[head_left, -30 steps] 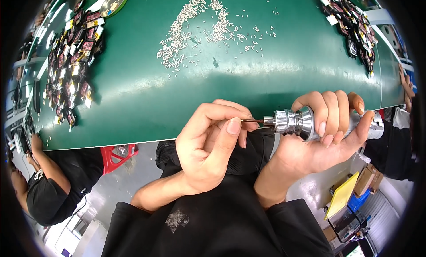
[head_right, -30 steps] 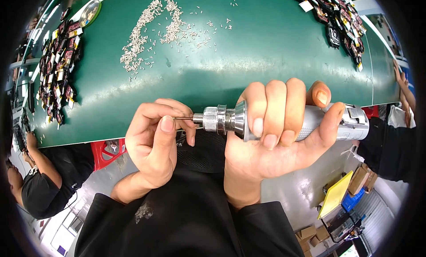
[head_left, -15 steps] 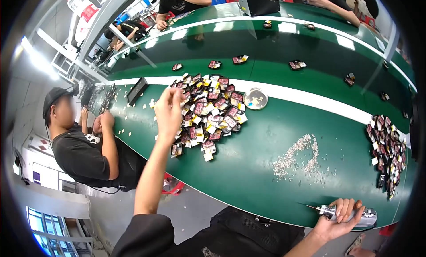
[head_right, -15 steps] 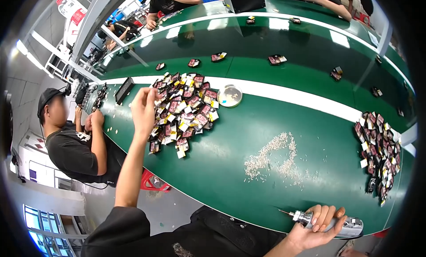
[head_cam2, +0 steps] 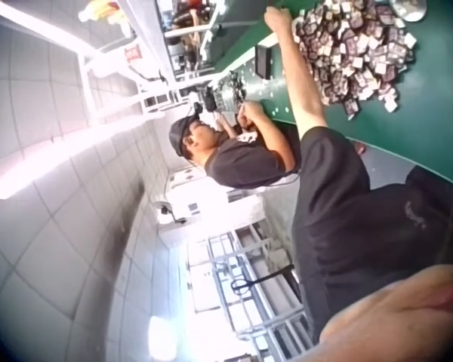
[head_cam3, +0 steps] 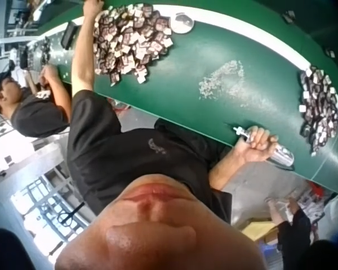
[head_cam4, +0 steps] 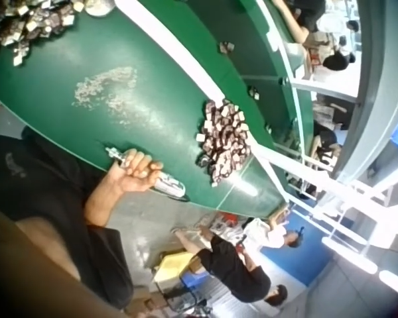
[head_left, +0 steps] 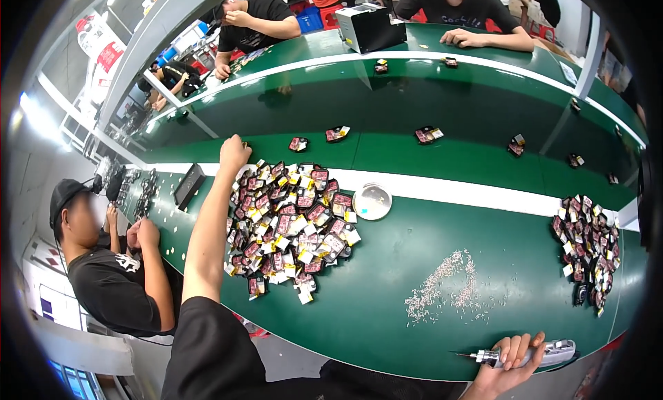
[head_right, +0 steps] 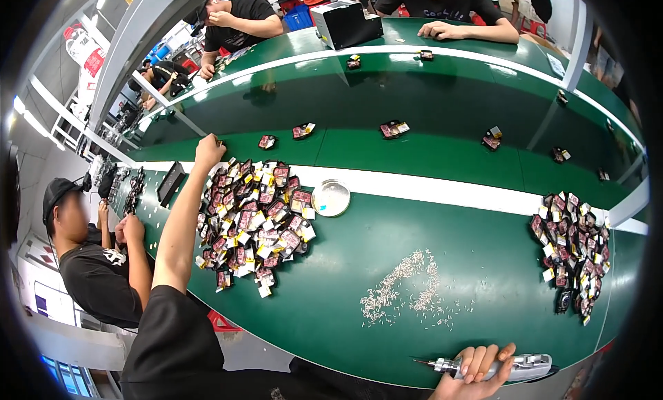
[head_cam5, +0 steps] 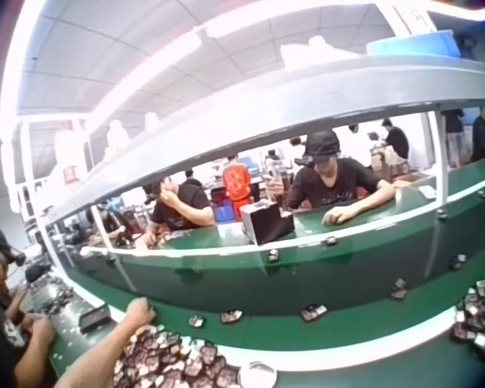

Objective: Using an electric screwdriver to assemble small electronic components on a factory production line.

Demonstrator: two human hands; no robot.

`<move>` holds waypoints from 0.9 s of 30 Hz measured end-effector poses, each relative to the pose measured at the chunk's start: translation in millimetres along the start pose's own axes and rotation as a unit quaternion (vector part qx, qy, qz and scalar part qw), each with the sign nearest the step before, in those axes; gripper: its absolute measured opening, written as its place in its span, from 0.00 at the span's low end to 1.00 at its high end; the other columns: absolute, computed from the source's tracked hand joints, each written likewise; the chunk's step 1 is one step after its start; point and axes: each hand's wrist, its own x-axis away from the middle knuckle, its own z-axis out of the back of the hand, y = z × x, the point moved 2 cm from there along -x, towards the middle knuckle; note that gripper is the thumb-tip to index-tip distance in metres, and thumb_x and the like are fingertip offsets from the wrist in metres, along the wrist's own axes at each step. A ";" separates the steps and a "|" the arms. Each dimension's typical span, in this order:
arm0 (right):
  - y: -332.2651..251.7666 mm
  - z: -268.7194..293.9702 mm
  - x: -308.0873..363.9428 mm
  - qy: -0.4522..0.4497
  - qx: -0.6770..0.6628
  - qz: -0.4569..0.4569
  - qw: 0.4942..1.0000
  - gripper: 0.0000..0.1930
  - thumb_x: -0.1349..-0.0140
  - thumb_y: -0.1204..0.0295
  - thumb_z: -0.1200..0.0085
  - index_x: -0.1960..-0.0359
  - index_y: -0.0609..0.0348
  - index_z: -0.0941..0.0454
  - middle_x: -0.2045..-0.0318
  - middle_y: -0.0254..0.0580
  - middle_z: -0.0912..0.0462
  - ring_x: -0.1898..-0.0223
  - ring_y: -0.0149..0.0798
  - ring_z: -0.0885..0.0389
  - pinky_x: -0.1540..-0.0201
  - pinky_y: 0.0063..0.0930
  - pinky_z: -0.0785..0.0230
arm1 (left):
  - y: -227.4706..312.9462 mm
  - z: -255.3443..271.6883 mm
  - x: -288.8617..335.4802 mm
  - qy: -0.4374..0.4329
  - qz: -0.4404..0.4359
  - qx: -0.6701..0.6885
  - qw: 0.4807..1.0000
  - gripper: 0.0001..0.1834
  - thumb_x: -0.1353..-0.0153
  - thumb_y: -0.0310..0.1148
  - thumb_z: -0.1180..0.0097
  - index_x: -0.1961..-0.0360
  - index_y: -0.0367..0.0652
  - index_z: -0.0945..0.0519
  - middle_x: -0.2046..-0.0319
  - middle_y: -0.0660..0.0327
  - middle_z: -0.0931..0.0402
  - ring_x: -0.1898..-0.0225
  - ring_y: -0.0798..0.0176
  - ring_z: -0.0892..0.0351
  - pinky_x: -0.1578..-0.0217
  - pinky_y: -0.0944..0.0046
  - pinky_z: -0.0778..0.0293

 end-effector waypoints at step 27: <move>68.3 -13.7 119.6 -0.098 0.088 -0.257 0.957 0.06 0.35 0.70 0.60 0.67 0.58 0.37 0.89 0.33 0.38 0.89 0.30 0.39 0.81 0.27 0.38 | 255.2 149.4 379.1 0.010 -0.507 0.350 0.788 0.14 0.61 0.18 0.42 0.68 0.24 0.23 0.63 0.47 0.24 0.67 0.53 0.24 0.73 0.63 0.24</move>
